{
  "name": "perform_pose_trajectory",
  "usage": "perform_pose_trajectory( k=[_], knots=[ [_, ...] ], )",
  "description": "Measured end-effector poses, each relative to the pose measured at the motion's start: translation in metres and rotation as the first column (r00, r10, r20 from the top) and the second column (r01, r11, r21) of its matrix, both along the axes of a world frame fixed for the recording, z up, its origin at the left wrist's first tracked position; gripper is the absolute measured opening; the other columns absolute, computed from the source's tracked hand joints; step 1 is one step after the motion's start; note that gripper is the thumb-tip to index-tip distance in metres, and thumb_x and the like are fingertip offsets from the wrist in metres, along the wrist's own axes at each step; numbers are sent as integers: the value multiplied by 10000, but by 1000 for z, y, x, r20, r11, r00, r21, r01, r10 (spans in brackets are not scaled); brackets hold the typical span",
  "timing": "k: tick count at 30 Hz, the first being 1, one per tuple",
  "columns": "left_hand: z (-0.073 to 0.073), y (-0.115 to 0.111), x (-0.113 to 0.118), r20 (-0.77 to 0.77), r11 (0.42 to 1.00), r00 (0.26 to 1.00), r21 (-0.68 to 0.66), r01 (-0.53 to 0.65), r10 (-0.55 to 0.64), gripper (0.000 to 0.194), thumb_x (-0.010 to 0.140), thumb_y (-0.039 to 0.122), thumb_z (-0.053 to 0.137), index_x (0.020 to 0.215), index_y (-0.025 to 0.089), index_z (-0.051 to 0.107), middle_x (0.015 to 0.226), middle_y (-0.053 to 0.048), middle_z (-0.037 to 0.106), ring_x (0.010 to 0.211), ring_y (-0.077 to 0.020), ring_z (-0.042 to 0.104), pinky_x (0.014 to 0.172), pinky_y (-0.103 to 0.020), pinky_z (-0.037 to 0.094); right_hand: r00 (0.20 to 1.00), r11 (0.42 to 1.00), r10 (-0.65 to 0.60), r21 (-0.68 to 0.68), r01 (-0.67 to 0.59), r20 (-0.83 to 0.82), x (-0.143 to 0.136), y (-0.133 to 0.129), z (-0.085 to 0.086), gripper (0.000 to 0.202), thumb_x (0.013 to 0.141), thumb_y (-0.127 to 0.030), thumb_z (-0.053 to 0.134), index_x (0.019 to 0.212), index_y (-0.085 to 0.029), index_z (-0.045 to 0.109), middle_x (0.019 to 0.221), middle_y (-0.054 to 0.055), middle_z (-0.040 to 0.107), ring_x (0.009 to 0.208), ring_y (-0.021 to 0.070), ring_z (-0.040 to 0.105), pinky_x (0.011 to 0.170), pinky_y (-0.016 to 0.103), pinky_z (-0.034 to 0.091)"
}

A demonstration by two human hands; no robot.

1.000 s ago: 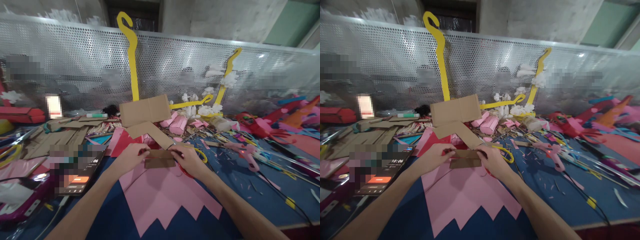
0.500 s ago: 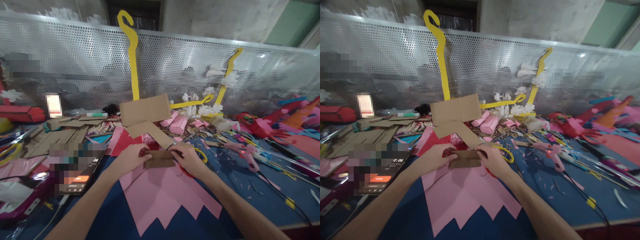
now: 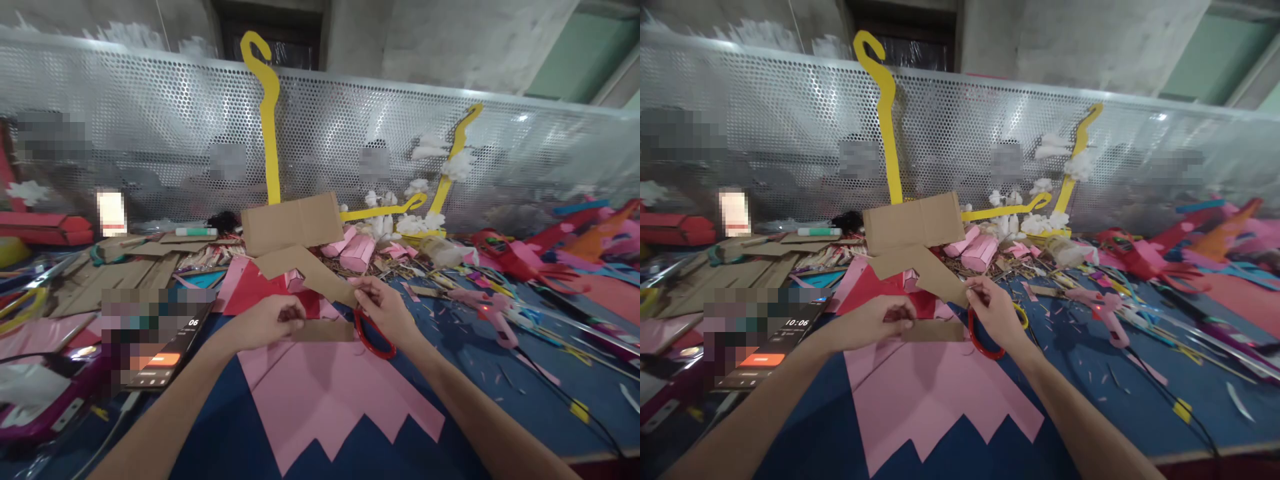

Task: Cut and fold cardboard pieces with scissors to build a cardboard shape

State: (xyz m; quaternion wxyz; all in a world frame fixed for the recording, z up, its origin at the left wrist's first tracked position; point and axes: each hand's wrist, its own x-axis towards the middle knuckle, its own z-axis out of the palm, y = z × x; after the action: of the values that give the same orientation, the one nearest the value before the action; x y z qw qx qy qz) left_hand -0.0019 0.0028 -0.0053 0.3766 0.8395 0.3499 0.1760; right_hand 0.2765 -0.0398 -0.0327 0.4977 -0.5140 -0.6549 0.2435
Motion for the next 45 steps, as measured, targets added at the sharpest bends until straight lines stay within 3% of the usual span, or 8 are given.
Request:
perform_pose_trajectory(
  k=[5, 11, 26, 29, 32, 36, 38, 45],
  knots=[
    [7, 0, 6, 219, 974, 958, 85, -210, 188, 420, 880, 423, 598, 1228, 187, 598, 1256, -125, 667, 1068, -251, 649, 902, -389, 521, 997, 998, 59, -3, -59, -48, -3, -2, 1, 192, 912, -306, 588, 1065, -204, 644, 981, 63, 726, 879, 210, 693, 787, 336, 547],
    [10, -3, 13, 305, 985, 938, -17, -169, 166, 284, 935, 383, 528, 878, 153, 685, 853, -66, 737, 816, -196, 681, 791, -335, 532, 986, 995, 94, -22, -98, -136, -7, -4, 2, 168, 874, -334, 673, 968, -196, 661, 837, 29, 704, 777, 183, 661, 732, 302, 522],
    [-6, -7, 29, 633, 884, 657, -452, -117, 410, 260, 801, 381, 757, 913, 149, 721, 839, -49, 702, 712, -125, 596, 679, -243, 486, 908, 940, 186, -201, -276, -375, -29, -25, 13, 278, 834, -416, 746, 797, -187, 593, 711, 39, 743, 505, 111, 603, 494, 225, 464],
    [-3, -13, 35, 603, 911, 699, -373, -177, 384, 307, 831, 437, 707, 822, 130, 704, 693, -25, 640, 599, -110, 539, 593, -241, 446, 920, 898, 273, -269, -349, -281, -33, -27, 13, 267, 840, -406, 741, 785, -187, 597, 652, 28, 727, 495, 122, 603, 459, 216, 416],
    [3, -15, 35, 592, 928, 721, -303, -214, 360, 321, 836, 455, 686, 837, 135, 699, 685, -11, 612, 563, -100, 497, 554, -238, 418, 965, 944, 247, -205, -260, -87, -34, -26, 12, 215, 912, -379, 645, 804, -195, 619, 644, 12, 692, 553, 147, 624, 503, 240, 433],
    [8, -16, 31, 577, 923, 732, -333, -193, 361, 316, 836, 462, 676, 827, 146, 685, 722, -8, 595, 589, -102, 493, 545, -231, 404, 942, 996, 74, 26, -88, 328, -33, -25, 12, 77, 894, -245, 640, 952, -207, 675, 941, 61, 717, 881, 223, 662, 784, 343, 500],
    [9, -16, 29, 576, 926, 737, -329, -186, 353, 315, 837, 464, 671, 807, 151, 674, 763, -18, 609, 627, -115, 509, 563, -240, 412, 872, 992, 100, 23, -127, 479, -32, -25, 10, 240, 845, -223, 700, 1083, -213, 671, 1118, 93, 691, 1037, 265, 630, 901, 391, 478],
    [10, -13, 26, 552, 950, 773, -201, -239, 312, 326, 860, 441, 642, 691, 165, 601, 680, 1, 538, 630, -127, 462, 572, -253, 384, 804, 979, 200, -94, -179, 559, -32, -29, 7, 296, 865, -211, 680, 1158, -213, 640, 1138, 96, 657, 1088, 276, 587, 942, 405, 461]
  ],
)
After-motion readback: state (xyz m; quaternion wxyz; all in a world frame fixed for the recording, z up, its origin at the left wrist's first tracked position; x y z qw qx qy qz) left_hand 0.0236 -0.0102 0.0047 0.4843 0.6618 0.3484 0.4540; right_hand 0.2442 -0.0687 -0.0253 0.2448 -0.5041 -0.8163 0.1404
